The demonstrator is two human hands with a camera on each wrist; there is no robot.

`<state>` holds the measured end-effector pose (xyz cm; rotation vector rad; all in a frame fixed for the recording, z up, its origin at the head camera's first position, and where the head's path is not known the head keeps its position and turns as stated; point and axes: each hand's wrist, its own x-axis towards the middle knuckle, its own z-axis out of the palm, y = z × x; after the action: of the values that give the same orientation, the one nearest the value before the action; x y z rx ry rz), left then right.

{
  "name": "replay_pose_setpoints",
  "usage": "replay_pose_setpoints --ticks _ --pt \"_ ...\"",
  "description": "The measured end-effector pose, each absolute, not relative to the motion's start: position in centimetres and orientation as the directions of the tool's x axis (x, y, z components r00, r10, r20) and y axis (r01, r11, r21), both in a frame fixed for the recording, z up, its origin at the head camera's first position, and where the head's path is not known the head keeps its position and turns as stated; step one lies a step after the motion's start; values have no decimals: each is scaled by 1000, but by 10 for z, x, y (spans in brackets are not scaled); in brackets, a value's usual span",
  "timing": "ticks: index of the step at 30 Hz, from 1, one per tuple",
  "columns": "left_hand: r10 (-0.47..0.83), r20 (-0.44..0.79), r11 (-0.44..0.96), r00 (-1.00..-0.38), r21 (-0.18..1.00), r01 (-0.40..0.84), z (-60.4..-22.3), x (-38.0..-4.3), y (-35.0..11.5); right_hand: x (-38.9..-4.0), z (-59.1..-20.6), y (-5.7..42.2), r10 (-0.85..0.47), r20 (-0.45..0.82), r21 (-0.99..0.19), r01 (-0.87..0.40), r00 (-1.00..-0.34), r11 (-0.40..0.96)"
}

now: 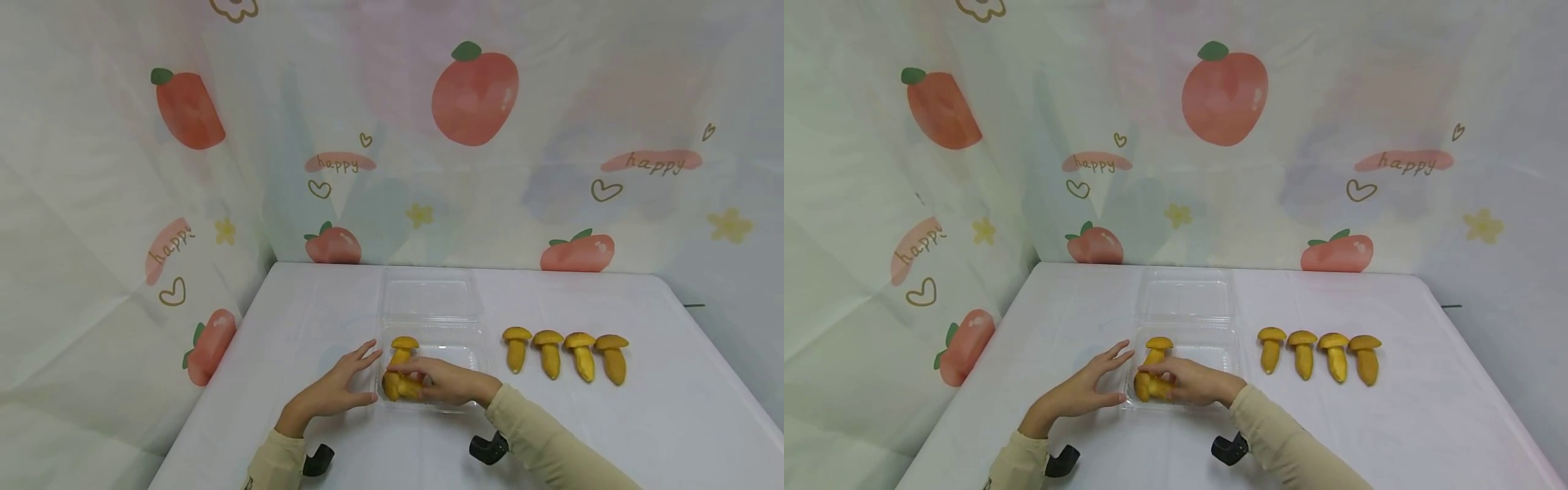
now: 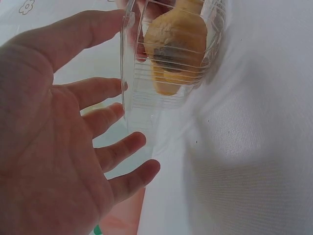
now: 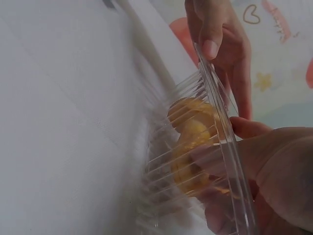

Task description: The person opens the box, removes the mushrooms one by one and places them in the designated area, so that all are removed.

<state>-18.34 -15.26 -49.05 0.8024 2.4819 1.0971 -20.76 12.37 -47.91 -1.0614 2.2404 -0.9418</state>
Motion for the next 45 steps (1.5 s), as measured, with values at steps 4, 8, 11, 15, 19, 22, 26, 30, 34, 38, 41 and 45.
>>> replay_pose_setpoints --ticks 4,8,11,15,19,22,26,30,34,38,41,45 --pt "604 -57 552 -795 749 365 -490 -184 -153 -207 -478 122 -800 -134 -769 -448 -585 456" --pt "600 -58 552 -798 752 360 -491 -183 -152 -207 -478 122 -793 -127 -772 -443 -595 456" --pt "596 -60 555 -801 752 357 -491 -183 -152 -207 -477 123 -796 -96 -765 -468 -597 443" --pt "591 -61 560 -805 749 354 -491 -183 -152 -206 -476 126 -793 -39 -751 -506 -607 424" --pt "595 -53 551 -802 753 359 -491 -183 -151 -204 -475 131 -782 10 -757 -515 -623 401" --pt "600 -48 549 -799 751 367 -492 -184 -149 -203 -474 137 -774 42 -759 -524 -632 386" --pt "593 -59 561 -803 745 360 -494 -185 -149 -202 -473 145 -756 43 -759 -513 -653 401" --pt "585 -76 564 -807 753 339 -493 -185 -148 -202 -471 151 -732 13 -769 -475 -681 429" --pt "592 -79 557 -802 759 337 -492 -184 -149 -202 -467 156 -712 -1 -773 -451 -702 446" --pt "597 -74 554 -799 758 344 -492 -185 -149 -203 -466 162 -708 12 -773 -456 -706 442" --pt "593 -77 557 -801 758 340 -492 -185 -149 -203 -464 166 -707 25 -773 -462 -707 435" --pt "590 -83 559 -803 760 332 -493 -185 -149 -202 -461 173 -690 42 -768 -465 -722 440"
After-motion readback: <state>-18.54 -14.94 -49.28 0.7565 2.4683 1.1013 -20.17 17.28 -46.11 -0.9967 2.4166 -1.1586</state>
